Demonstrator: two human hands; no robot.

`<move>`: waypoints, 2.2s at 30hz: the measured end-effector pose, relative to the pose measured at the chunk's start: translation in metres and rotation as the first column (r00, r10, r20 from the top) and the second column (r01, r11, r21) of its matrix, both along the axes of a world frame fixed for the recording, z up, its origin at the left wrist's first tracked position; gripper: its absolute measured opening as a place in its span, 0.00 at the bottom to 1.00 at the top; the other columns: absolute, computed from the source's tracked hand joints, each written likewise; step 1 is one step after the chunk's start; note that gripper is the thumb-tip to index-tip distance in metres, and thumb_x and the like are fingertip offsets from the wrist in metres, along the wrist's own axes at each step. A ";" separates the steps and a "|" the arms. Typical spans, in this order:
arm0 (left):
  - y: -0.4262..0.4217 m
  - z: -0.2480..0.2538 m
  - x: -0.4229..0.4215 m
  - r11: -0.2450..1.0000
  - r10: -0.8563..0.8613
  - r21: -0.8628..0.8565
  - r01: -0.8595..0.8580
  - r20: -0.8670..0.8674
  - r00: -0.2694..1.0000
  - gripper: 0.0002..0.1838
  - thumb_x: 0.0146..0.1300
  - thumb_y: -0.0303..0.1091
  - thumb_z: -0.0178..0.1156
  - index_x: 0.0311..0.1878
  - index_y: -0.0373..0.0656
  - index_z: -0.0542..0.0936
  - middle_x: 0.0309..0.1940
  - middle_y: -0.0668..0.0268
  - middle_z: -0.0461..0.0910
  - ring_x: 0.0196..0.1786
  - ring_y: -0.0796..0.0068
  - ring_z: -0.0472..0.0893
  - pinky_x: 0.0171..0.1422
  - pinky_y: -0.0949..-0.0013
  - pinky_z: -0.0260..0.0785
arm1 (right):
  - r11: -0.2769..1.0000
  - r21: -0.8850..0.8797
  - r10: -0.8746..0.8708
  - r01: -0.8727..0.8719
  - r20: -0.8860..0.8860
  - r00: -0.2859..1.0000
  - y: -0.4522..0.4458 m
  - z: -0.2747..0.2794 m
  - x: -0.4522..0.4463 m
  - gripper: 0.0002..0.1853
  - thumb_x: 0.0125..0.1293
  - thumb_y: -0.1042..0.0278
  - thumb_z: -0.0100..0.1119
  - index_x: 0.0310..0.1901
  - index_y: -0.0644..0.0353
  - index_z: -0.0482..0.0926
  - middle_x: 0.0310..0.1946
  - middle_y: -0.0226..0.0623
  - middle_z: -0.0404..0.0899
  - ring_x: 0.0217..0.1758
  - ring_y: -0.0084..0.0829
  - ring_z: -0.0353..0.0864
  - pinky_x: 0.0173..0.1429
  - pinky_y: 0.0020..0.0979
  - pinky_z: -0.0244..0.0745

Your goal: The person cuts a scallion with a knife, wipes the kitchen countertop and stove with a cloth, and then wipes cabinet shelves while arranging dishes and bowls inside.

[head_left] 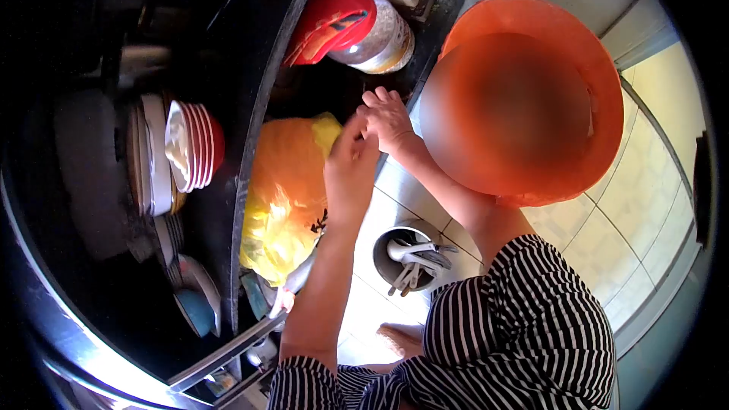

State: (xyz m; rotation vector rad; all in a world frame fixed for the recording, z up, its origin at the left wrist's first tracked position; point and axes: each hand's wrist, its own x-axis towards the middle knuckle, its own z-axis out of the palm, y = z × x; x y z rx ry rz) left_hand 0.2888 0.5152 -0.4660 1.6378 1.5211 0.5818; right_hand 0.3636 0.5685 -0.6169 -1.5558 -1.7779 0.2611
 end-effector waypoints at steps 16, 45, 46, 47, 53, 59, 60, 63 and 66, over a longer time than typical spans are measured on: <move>0.130 -0.081 0.003 0.982 -0.184 0.020 0.185 0.254 0.949 0.12 0.68 0.31 0.56 0.48 0.32 0.80 0.51 0.46 0.81 0.57 0.68 0.80 0.65 0.70 0.70 | 0.997 0.080 -0.020 0.019 0.013 1.000 -0.007 -0.020 -0.004 0.08 0.51 0.64 0.63 0.33 0.55 0.81 0.40 0.33 0.74 0.53 0.36 0.71 0.57 0.43 0.65; 0.104 -0.166 0.128 0.884 0.064 0.467 -0.034 -0.049 0.997 0.23 0.55 0.39 0.71 0.49 0.40 0.76 0.48 0.51 0.80 0.54 0.48 0.76 0.58 0.52 0.68 | 0.942 -0.246 0.098 -0.230 -0.452 0.886 -0.216 -0.038 0.060 0.21 0.51 0.89 0.55 0.46 0.57 0.80 0.58 0.41 0.76 0.53 0.42 0.80 0.45 0.34 0.79; 0.114 -0.172 0.137 0.849 -0.006 0.527 0.028 -0.044 0.999 0.23 0.54 0.39 0.72 0.50 0.40 0.76 0.48 0.50 0.80 0.55 0.47 0.76 0.59 0.51 0.68 | 0.943 -0.245 0.086 -0.225 -0.474 0.876 -0.218 -0.038 0.059 0.21 0.51 0.89 0.55 0.45 0.56 0.80 0.57 0.40 0.77 0.53 0.42 0.80 0.45 0.34 0.79; 0.124 -0.177 0.143 0.799 -0.107 0.592 0.107 -0.036 0.994 0.19 0.55 0.33 0.68 0.49 0.41 0.76 0.50 0.47 0.78 0.52 0.44 0.76 0.59 0.51 0.68 | 0.944 -0.244 0.075 -0.221 -0.495 0.866 -0.218 -0.039 0.058 0.20 0.51 0.89 0.56 0.45 0.56 0.80 0.57 0.40 0.78 0.52 0.42 0.80 0.45 0.35 0.79; 0.133 -0.163 0.131 0.669 -0.120 0.539 0.513 -0.603 0.789 0.14 0.57 0.28 0.59 0.48 0.50 0.75 0.49 0.48 0.76 0.46 0.45 0.77 0.50 0.51 0.73 | 0.949 -0.242 0.052 -0.201 -0.510 0.859 -0.219 -0.041 0.053 0.19 0.52 0.88 0.57 0.44 0.54 0.81 0.54 0.37 0.79 0.51 0.39 0.81 0.46 0.34 0.80; 0.149 -0.139 0.144 0.742 -0.277 0.622 0.249 -0.054 0.959 0.22 0.58 0.39 0.67 0.55 0.45 0.74 0.40 0.47 0.80 0.50 0.43 0.78 0.53 0.49 0.72 | 0.929 -0.336 -0.048 -0.158 -0.532 0.846 -0.237 -0.072 0.055 0.18 0.52 0.86 0.58 0.44 0.54 0.81 0.54 0.37 0.80 0.52 0.39 0.80 0.55 0.38 0.77; 0.152 -0.137 0.151 0.744 -0.282 0.618 0.255 -0.055 0.958 0.22 0.58 0.39 0.67 0.55 0.45 0.74 0.40 0.47 0.80 0.50 0.43 0.78 0.53 0.49 0.72 | 0.914 -0.374 -0.078 -0.156 -0.540 0.838 -0.245 -0.085 0.053 0.18 0.53 0.86 0.58 0.44 0.54 0.81 0.54 0.36 0.80 0.53 0.39 0.80 0.56 0.38 0.76; 0.171 -0.158 0.171 0.680 -0.442 0.455 0.575 -0.371 0.817 0.30 0.60 0.42 0.63 0.66 0.50 0.71 0.44 0.54 0.81 0.52 0.48 0.78 0.59 0.50 0.69 | 0.922 -0.312 0.009 -0.228 -0.571 0.821 -0.254 -0.107 0.049 0.18 0.53 0.85 0.59 0.44 0.54 0.81 0.52 0.35 0.81 0.53 0.39 0.80 0.59 0.40 0.74; 0.165 -0.163 0.174 0.546 -0.291 0.461 0.699 -0.678 0.675 0.27 0.62 0.40 0.60 0.66 0.54 0.72 0.52 0.60 0.79 0.57 0.56 0.75 0.60 0.52 0.69 | 0.945 -0.280 0.022 -0.167 -0.456 0.890 -0.233 -0.063 0.050 0.17 0.53 0.84 0.59 0.44 0.54 0.81 0.50 0.34 0.81 0.52 0.38 0.81 0.56 0.38 0.77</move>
